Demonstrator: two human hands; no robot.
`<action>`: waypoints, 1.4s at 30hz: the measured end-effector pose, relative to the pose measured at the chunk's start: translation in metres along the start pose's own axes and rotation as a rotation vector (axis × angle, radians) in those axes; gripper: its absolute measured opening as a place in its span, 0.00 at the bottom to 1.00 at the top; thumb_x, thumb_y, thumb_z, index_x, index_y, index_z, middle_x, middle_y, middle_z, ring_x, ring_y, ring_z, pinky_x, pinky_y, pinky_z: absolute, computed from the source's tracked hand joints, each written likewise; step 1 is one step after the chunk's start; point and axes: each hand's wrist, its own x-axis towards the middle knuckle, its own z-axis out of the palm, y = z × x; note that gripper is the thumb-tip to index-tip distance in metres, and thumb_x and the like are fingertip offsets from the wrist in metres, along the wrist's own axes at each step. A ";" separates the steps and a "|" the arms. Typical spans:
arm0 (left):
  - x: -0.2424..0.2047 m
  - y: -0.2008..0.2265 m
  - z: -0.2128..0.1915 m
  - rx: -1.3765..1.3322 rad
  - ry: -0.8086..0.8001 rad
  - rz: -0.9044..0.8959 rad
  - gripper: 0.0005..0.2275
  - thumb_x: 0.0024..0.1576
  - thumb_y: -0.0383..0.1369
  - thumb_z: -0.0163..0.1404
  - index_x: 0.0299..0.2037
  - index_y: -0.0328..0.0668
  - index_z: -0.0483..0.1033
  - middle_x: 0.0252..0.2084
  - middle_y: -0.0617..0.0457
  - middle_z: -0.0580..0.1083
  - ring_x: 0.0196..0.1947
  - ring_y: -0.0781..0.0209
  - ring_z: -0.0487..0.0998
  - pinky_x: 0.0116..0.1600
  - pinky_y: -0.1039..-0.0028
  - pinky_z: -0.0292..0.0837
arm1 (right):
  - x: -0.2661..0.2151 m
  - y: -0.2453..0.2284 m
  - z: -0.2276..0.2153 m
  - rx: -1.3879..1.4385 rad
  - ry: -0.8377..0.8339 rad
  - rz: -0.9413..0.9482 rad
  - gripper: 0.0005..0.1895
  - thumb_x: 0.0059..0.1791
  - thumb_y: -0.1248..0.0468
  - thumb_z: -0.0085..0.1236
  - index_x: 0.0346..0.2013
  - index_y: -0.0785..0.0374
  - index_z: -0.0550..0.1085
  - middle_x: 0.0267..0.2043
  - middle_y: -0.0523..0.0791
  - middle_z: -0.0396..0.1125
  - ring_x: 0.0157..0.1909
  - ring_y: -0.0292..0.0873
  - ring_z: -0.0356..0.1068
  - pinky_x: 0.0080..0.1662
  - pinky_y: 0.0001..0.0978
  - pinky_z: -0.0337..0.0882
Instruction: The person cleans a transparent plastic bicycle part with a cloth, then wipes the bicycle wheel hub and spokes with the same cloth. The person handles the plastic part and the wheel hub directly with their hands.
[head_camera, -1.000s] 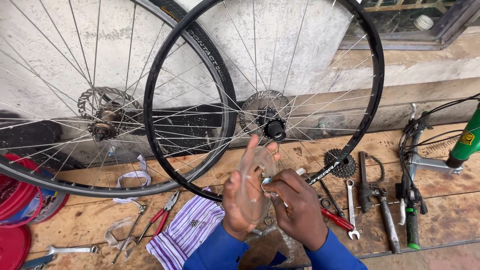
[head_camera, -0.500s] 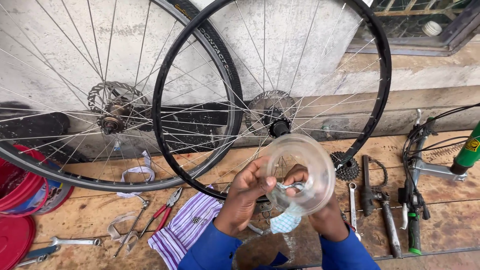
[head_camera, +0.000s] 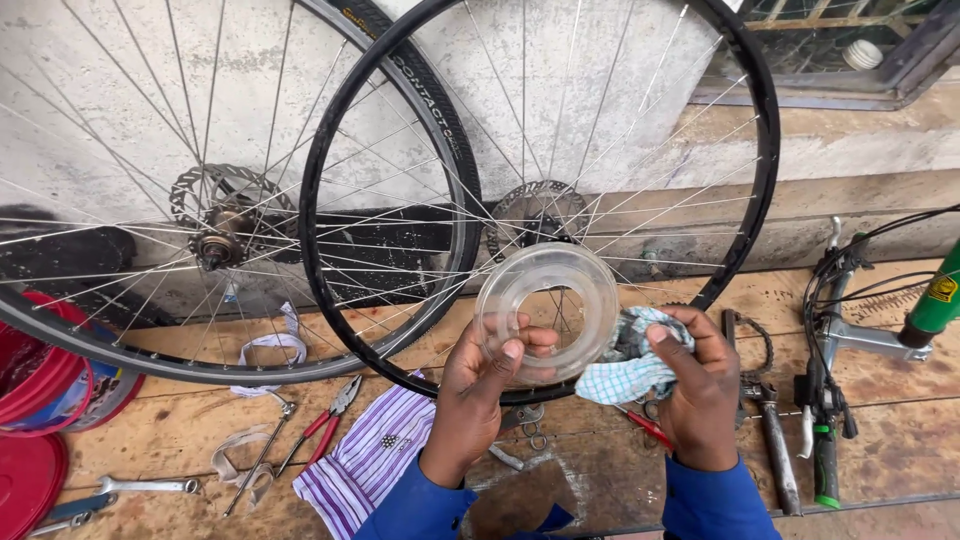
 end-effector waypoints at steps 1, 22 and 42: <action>0.000 -0.001 0.004 -0.001 -0.009 -0.004 0.17 0.58 0.40 0.48 0.51 0.36 0.68 0.47 0.38 0.77 0.49 0.50 0.79 0.46 0.61 0.84 | -0.003 -0.005 0.003 0.000 0.010 -0.002 0.11 0.45 0.62 0.60 0.41 0.59 0.74 0.37 0.41 0.65 0.39 0.40 0.63 0.44 0.34 0.64; -0.015 -0.018 0.012 -0.151 0.031 0.159 0.12 0.63 0.40 0.44 0.42 0.36 0.69 0.13 0.57 0.63 0.18 0.64 0.69 0.57 0.55 0.74 | -0.034 -0.037 0.062 -0.528 -0.196 -0.739 0.07 0.50 0.66 0.52 0.33 0.69 0.73 0.31 0.49 0.65 0.32 0.45 0.66 0.33 0.34 0.66; -0.013 -0.008 0.010 -0.120 0.001 0.101 0.19 0.61 0.40 0.45 0.50 0.26 0.73 0.13 0.57 0.63 0.17 0.66 0.68 0.50 0.51 0.79 | -0.026 -0.043 0.050 -0.608 -0.338 -0.893 0.06 0.50 0.70 0.51 0.39 0.70 0.73 0.33 0.49 0.61 0.32 0.44 0.63 0.29 0.33 0.63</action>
